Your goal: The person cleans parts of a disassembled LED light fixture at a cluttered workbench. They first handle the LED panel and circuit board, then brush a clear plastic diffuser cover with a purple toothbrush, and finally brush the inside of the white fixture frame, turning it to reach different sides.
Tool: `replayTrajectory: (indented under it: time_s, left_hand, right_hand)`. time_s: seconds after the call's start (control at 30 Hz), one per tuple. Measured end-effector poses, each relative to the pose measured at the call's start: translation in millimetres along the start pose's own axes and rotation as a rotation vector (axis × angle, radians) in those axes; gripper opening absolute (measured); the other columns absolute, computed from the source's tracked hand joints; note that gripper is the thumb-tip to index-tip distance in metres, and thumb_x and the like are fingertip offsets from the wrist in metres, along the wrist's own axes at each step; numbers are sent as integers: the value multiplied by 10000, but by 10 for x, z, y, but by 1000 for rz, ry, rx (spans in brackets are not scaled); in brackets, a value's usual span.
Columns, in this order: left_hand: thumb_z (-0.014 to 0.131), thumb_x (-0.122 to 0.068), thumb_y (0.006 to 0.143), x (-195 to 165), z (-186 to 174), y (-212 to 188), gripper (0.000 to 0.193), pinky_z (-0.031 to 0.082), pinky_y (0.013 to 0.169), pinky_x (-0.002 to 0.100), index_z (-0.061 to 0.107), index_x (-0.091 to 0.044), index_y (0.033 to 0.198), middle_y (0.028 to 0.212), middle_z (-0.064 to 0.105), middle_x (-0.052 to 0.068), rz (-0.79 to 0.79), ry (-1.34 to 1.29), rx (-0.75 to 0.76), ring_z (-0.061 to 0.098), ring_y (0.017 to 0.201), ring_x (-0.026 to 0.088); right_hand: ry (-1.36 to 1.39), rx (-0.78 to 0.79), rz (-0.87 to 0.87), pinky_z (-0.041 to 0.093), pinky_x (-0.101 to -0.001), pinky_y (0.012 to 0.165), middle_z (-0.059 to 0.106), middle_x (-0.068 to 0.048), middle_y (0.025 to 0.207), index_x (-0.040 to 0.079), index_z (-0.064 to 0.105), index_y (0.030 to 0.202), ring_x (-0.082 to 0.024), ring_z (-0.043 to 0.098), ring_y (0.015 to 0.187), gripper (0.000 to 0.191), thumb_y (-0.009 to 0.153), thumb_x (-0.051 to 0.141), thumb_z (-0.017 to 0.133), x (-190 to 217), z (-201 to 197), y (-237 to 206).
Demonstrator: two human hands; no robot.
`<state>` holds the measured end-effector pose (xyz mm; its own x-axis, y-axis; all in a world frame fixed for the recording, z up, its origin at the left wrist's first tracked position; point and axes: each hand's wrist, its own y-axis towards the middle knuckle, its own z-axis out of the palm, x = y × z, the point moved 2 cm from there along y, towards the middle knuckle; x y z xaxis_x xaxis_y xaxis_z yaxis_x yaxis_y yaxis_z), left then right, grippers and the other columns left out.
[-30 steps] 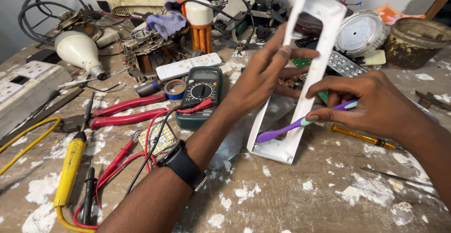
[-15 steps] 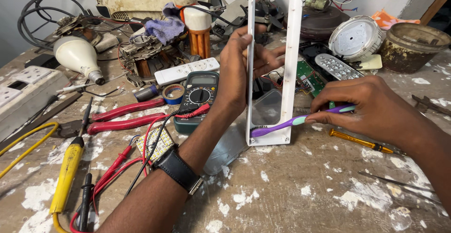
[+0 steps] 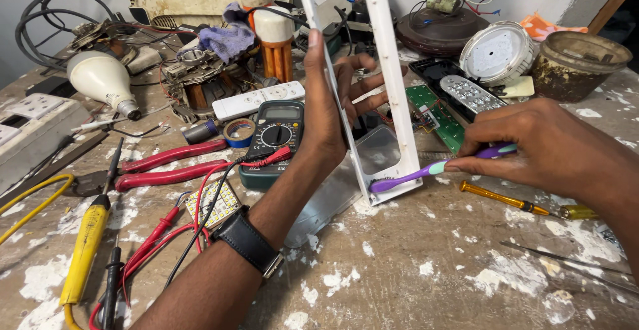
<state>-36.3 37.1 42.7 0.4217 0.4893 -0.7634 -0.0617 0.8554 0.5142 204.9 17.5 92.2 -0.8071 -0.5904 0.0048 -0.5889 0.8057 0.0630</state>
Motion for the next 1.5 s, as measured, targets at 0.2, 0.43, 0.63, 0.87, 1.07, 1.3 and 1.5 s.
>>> replayTrajectory:
  time_s: [0.2, 0.43, 0.63, 0.87, 1.07, 1.3, 1.5]
  left_hand:
    - [259, -843, 901, 11, -35, -9, 762, 662, 891, 495, 369, -182, 537, 1233, 701, 357, -29, -113, 76, 768, 1069, 380]
    - [271, -862, 914, 62, 17, 53, 841, 606, 990, 480, 492, -68, 746, 1247, 699, 358, -46, -47, 86, 745, 1107, 372]
    - [273, -896, 893, -3, 105, -18, 1208, 582, 1007, 450, 546, 219, 1271, 1197, 701, 327, -80, 44, 68, 732, 1104, 353]
    - [295, -890, 897, -49, 177, -38, 1194, 609, 953, 441, 608, 225, 1187, 1142, 722, 334, -61, 46, 34, 761, 1041, 345]
    - [287, -884, 909, -58, 213, -50, 1206, 648, 890, 427, 633, 253, 1112, 1098, 728, 354, -29, 92, 38, 769, 985, 340]
    - [262, -852, 923, -103, 205, -62, 1158, 648, 910, 427, 618, 236, 1095, 1107, 718, 371, -13, 129, 22, 776, 1011, 343]
    - [280, -852, 949, -87, 219, -53, 1181, 646, 864, 439, 655, 268, 954, 1114, 729, 403, -7, 88, 25, 764, 960, 349]
  right_hand:
    - [93, -93, -73, 565, -355, 648, 765, -20, 739, 121, 783, 866, -175, 708, 667, 331, 748, 424, 848, 137, -23, -8]
    - [17, -21, 14, 607, -360, 658, 774, -23, 765, 124, 793, 878, -165, 749, 666, 332, 747, 423, 853, 94, -48, -22]
    - [18, 29, 127, 605, -362, 697, 797, -36, 787, 149, 815, 898, -177, 725, 708, 327, 755, 440, 859, -127, -104, -67]
    - [100, -84, -112, 580, -383, 640, 773, -62, 763, 115, 796, 865, -188, 713, 631, 374, 726, 458, 854, 45, 23, -21]
    - [-66, 86, 121, 601, -350, 727, 761, -2, 815, 174, 787, 935, -159, 724, 718, 375, 776, 513, 809, 128, -26, -24]
    - [-11, 30, 161, 612, -382, 731, 789, -33, 812, 157, 806, 926, -175, 738, 697, 401, 741, 511, 839, -42, -113, -87]
    - [39, 167, 128, 558, -376, 707, 792, -31, 758, 136, 805, 880, -179, 686, 649, 390, 821, 520, 789, 66, -21, -55]
